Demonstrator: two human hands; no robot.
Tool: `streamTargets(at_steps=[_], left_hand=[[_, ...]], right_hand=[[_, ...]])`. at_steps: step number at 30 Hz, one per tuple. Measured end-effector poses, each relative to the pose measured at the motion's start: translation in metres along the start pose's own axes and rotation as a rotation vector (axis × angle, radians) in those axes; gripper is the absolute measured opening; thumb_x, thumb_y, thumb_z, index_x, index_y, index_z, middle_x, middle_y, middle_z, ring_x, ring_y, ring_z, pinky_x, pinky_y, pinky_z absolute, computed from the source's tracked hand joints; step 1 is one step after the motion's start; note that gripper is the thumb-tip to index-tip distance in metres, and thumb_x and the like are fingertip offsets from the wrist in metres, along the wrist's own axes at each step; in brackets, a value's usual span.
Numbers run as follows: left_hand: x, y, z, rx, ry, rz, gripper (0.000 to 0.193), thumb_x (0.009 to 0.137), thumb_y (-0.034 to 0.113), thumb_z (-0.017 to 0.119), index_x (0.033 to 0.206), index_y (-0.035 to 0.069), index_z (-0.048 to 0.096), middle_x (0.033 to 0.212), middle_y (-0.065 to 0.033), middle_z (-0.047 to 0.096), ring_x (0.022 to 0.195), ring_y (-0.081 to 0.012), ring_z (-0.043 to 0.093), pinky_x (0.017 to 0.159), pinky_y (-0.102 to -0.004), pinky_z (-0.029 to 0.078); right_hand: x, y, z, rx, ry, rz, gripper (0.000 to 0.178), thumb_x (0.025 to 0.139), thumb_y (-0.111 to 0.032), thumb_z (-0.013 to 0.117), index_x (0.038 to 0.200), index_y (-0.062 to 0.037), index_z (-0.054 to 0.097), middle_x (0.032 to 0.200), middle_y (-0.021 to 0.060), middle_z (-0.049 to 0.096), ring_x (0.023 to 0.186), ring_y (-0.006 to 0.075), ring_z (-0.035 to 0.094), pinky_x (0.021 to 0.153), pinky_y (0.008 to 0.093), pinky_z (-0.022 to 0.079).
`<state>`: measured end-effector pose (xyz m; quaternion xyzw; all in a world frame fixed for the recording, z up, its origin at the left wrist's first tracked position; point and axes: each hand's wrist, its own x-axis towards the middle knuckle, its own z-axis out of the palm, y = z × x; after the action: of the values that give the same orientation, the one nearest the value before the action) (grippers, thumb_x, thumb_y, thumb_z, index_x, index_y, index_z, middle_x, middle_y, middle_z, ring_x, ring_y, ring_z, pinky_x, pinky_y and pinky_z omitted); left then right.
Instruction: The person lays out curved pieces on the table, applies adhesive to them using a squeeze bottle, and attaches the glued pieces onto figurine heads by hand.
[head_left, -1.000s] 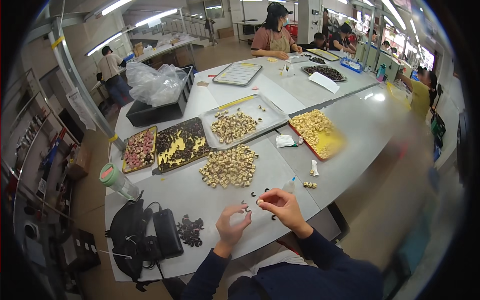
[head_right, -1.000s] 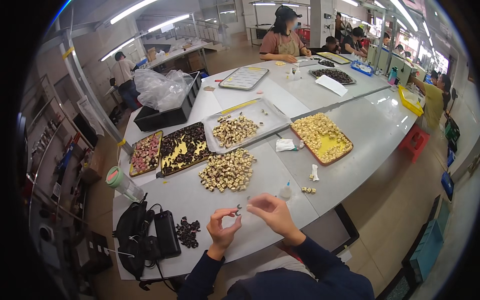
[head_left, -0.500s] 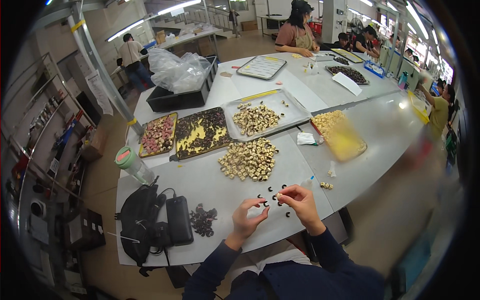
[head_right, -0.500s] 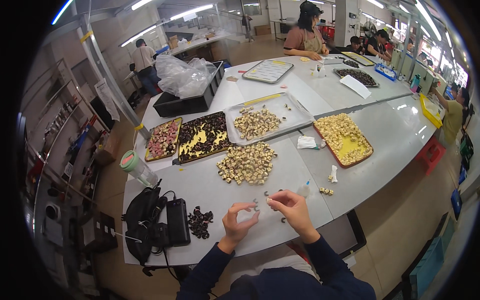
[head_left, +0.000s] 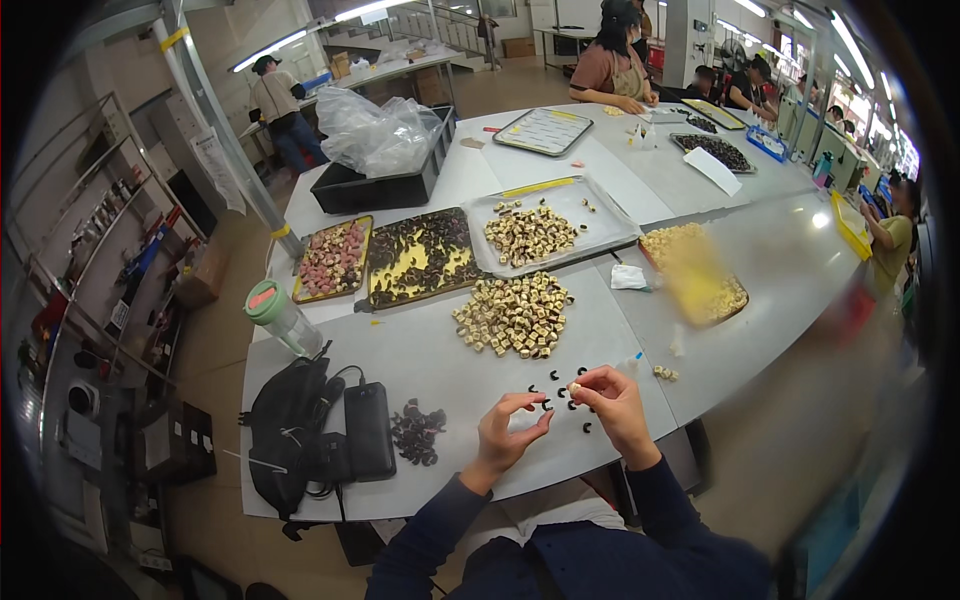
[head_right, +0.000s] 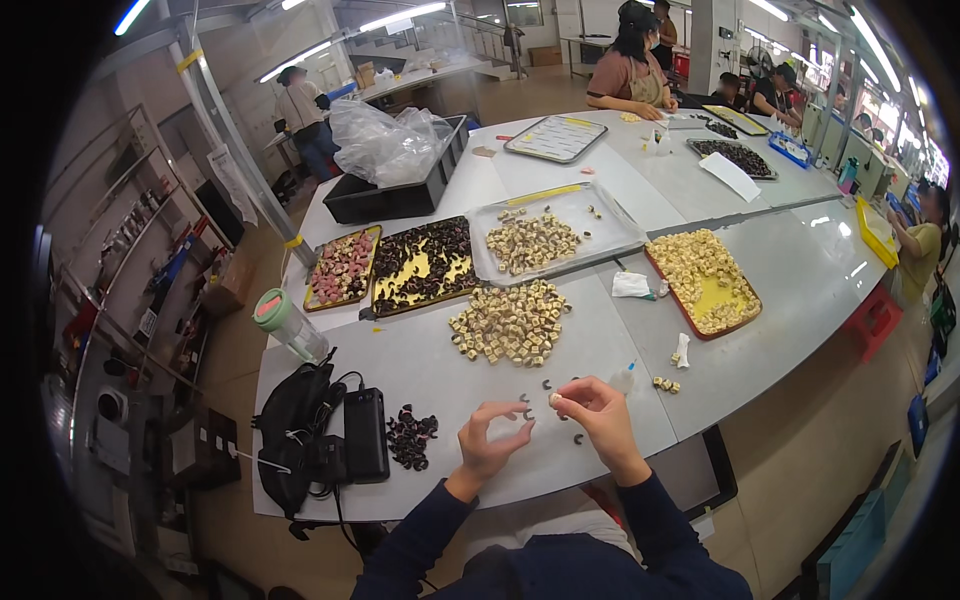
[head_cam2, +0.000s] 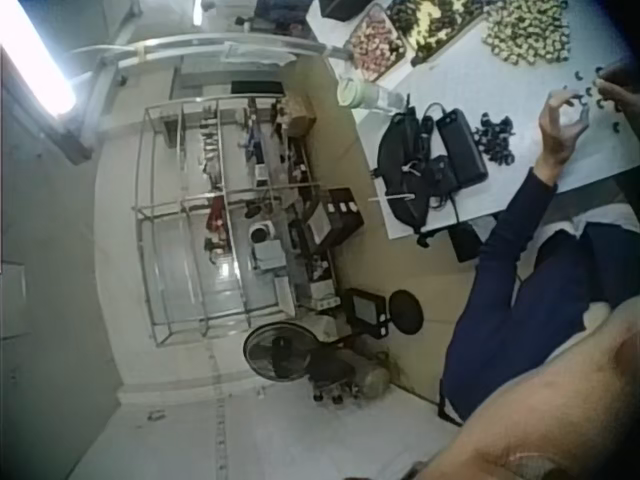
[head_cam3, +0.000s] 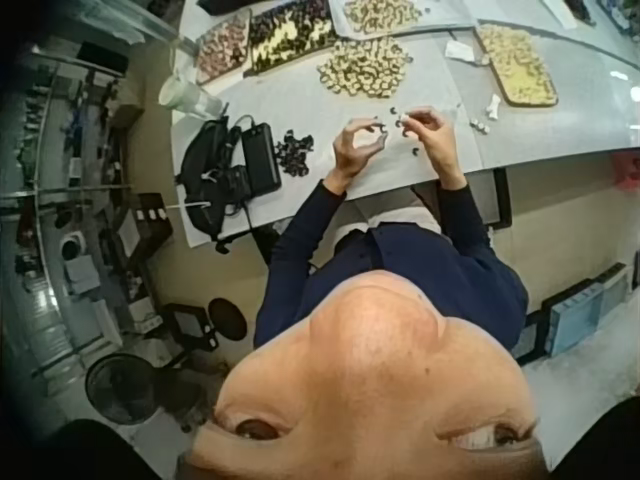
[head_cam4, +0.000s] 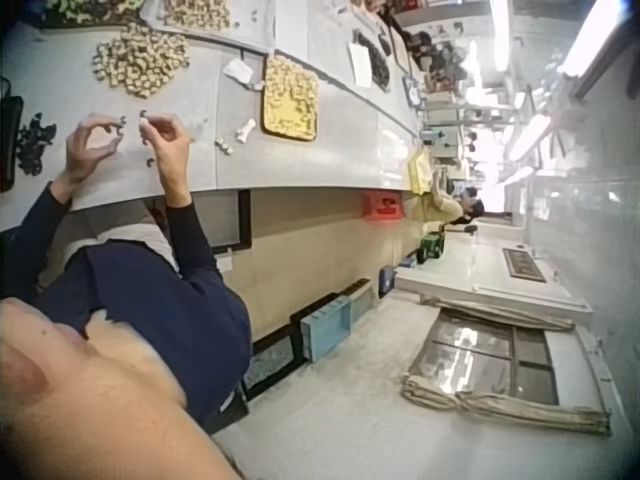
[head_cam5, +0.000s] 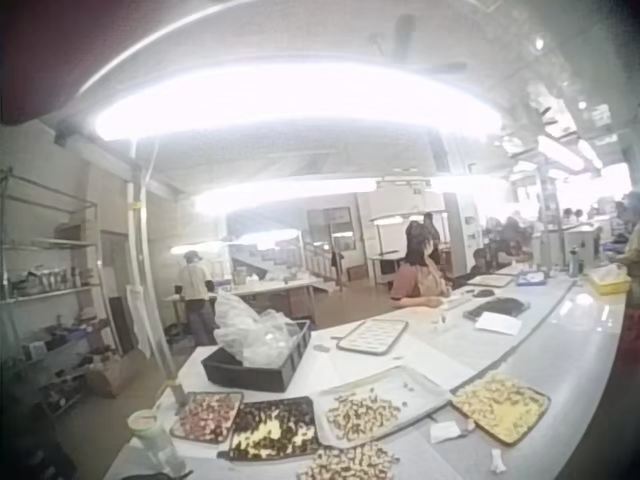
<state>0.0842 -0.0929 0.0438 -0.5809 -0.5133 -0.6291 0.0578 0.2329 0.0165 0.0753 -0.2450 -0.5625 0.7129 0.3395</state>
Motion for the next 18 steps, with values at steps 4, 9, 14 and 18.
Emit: streamTargets(at_steps=[4,9,14,18], left_hand=[[0.0001,0.0004,0.0002,0.002,-0.008,0.003,0.050,0.069,-0.002,0.080,0.108,0.006,0.050,0.099,-0.0101,0.068,0.077,-0.0208,0.066,0.064,-0.0276,0.054],[-0.0028,-0.0004,0.0000,0.002,-0.004,-0.002,0.050,0.069,-0.002,0.080,0.109,0.006,0.050,0.099,-0.0101,0.068,0.078,-0.0212,0.066,0.064,-0.0280,0.055],[-0.0008,-0.0017,0.0005,0.019,0.013,0.021,0.050,0.068,0.001,0.081,0.108,0.006,0.052,0.097,-0.0090,0.069,0.073,-0.0179,0.065,0.064,-0.0265,0.054],[-0.0017,0.0000,0.0000,-0.034,0.012,-0.002,0.049,0.069,0.000,0.081,0.108,0.006,0.053,0.098,-0.0098,0.069,0.075,-0.0176,0.065,0.066,-0.0265,0.054]], right_hand=[[0.0009,0.0023,-0.0024,0.072,-0.025,0.035,0.016,0.085,-0.006,0.069,0.098,0.0006,0.062,0.089,0.0068,0.067,0.080,0.0115,0.063,0.073,0.0234,0.049],[-0.0001,0.0022,0.0017,0.120,0.000,0.055,0.016,0.084,-0.006,0.071,0.096,-0.0002,0.063,0.087,0.0062,0.066,0.078,0.0121,0.062,0.073,0.0254,0.050],[0.0005,0.0073,-0.0040,0.120,-0.012,0.009,0.012,0.088,-0.004,0.065,0.099,-0.0005,0.060,0.093,0.0080,0.066,0.083,0.0142,0.064,0.078,0.0260,0.052],[0.0010,0.0048,-0.0050,0.103,0.000,-0.018,0.012,0.088,-0.004,0.065,0.099,-0.0008,0.060,0.092,0.0073,0.065,0.084,0.0135,0.064,0.078,0.0258,0.052]])
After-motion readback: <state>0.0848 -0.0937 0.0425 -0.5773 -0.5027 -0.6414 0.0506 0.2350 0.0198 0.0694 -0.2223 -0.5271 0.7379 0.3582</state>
